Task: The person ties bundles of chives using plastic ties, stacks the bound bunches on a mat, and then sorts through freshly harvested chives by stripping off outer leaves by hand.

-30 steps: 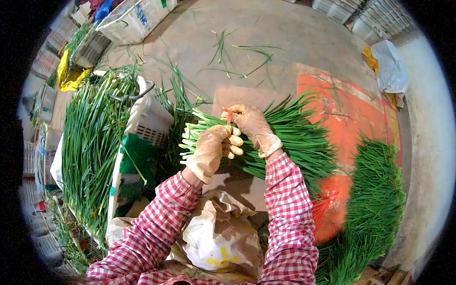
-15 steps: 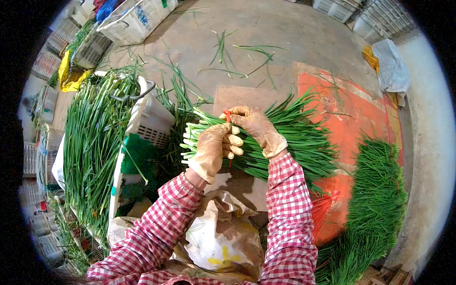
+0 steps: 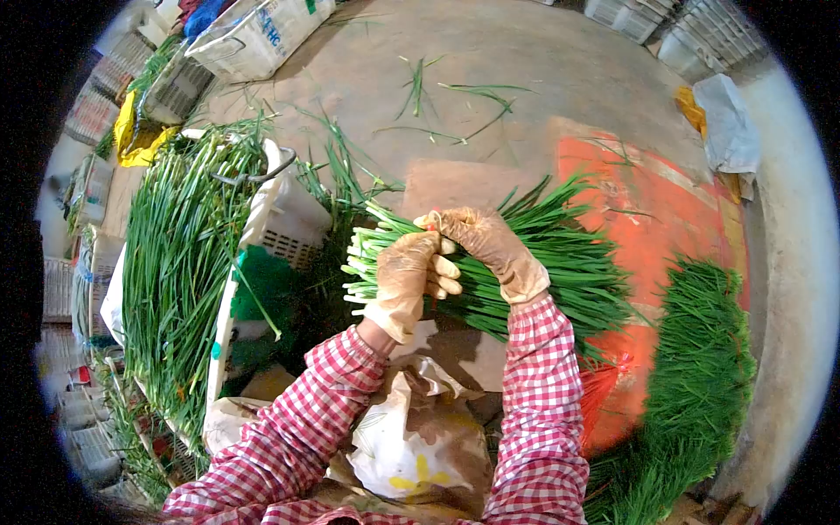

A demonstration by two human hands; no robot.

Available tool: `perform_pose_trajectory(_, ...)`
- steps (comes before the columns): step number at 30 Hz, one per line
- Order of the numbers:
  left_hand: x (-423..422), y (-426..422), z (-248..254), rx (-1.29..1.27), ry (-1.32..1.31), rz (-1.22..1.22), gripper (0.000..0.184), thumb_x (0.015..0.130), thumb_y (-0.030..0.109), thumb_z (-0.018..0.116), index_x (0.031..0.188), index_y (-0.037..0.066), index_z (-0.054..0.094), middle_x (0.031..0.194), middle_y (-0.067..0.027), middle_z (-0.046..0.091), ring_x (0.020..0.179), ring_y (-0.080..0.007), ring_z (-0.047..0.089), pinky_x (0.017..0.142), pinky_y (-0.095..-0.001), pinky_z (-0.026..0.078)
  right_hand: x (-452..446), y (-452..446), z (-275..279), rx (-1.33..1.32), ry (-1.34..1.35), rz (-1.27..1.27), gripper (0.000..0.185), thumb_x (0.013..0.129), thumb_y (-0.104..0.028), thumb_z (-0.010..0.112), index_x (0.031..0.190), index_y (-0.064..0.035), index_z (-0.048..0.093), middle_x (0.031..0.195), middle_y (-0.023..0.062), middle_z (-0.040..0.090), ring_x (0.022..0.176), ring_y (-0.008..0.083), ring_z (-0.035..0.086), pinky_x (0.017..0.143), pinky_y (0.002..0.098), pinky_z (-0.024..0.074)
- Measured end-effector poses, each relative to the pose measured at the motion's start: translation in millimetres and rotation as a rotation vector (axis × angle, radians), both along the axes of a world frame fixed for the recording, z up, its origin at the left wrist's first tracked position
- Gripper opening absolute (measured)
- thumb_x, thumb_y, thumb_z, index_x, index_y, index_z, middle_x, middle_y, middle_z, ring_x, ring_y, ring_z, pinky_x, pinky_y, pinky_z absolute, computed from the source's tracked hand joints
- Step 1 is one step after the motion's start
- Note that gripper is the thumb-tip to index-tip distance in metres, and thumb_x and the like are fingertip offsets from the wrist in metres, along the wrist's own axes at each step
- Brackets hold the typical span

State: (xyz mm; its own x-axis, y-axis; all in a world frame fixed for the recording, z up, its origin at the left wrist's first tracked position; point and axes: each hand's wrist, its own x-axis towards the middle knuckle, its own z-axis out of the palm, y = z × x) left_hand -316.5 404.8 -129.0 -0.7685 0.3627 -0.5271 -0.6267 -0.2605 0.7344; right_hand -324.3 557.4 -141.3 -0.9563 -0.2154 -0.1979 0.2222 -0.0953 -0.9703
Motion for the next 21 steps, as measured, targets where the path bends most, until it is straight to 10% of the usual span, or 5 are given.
perform_pose_trajectory(7,11.1,-8.8,21.3,0.002,0.111,0.028,0.021,0.093,0.025,0.055,0.095,0.004,0.058,0.067,-0.0087,0.064,0.052,-0.0163,0.063,0.041,-0.0225,0.046,15.7,-26.5,17.7,0.135,0.065,-0.294,0.02,0.089,-0.017,0.061,0.09,0.001,0.067,0.075,0.0002,0.063,0.067,0.0065,0.054,0.061,0.0239,0.0442)
perform_pose_trajectory(10,3.3,-26.1,31.7,0.081,0.739,0.221,0.028,0.094,0.025,0.054,0.113,0.005,0.056,0.089,-0.0079,0.066,0.079,-0.0122,0.064,0.064,-0.0233,0.05,25.2,-27.6,11.5,0.14,0.181,-0.397,0.019,0.089,-0.017,0.061,0.087,0.0012,0.066,0.074,0.0001,0.064,0.067,0.007,0.054,0.062,0.0249,0.0452)
perform_pose_trajectory(11,-2.7,-34.1,38.3,-0.333,1.028,0.151,0.045,0.093,0.027,0.055,0.131,0.005,0.044,0.116,-0.0132,0.059,0.106,-0.0198,0.057,0.09,-0.0354,0.044,28.6,-27.1,8.7,0.079,0.182,-0.428,0.018,0.089,-0.016,0.061,0.085,0.0009,0.066,0.074,0.0001,0.064,0.067,0.0073,0.055,0.063,0.025,0.0454)
perform_pose_trajectory(15,-20.0,-49.1,18.4,-1.058,1.476,-0.845,0.114,0.063,0.069,0.062,0.142,-0.003,0.02,0.143,-0.0207,0.031,0.132,-0.0331,0.031,0.108,-0.0509,0.017,28.1,-31.0,-5.7,0.159,0.333,-0.565,0.015,0.088,-0.013,0.062,0.081,0.0006,0.063,0.071,0.0008,0.062,0.067,0.0073,0.053,0.062,0.0253,0.0446)
perform_pose_trajectory(21,-13.6,-43.2,-12.9,-1.612,1.67,-0.923,0.095,0.067,0.045,0.065,0.133,-0.014,0.027,0.112,-0.0199,0.05,0.106,-0.0299,0.049,0.099,-0.0463,0.033,92.2,-76.1,52.2,0.712,0.851,-0.487,0.016,0.091,-0.016,0.055,0.083,-0.0052,0.064,0.082,0.01,0.065,0.079,0.0261,0.063,0.072,0.0342,0.0504)
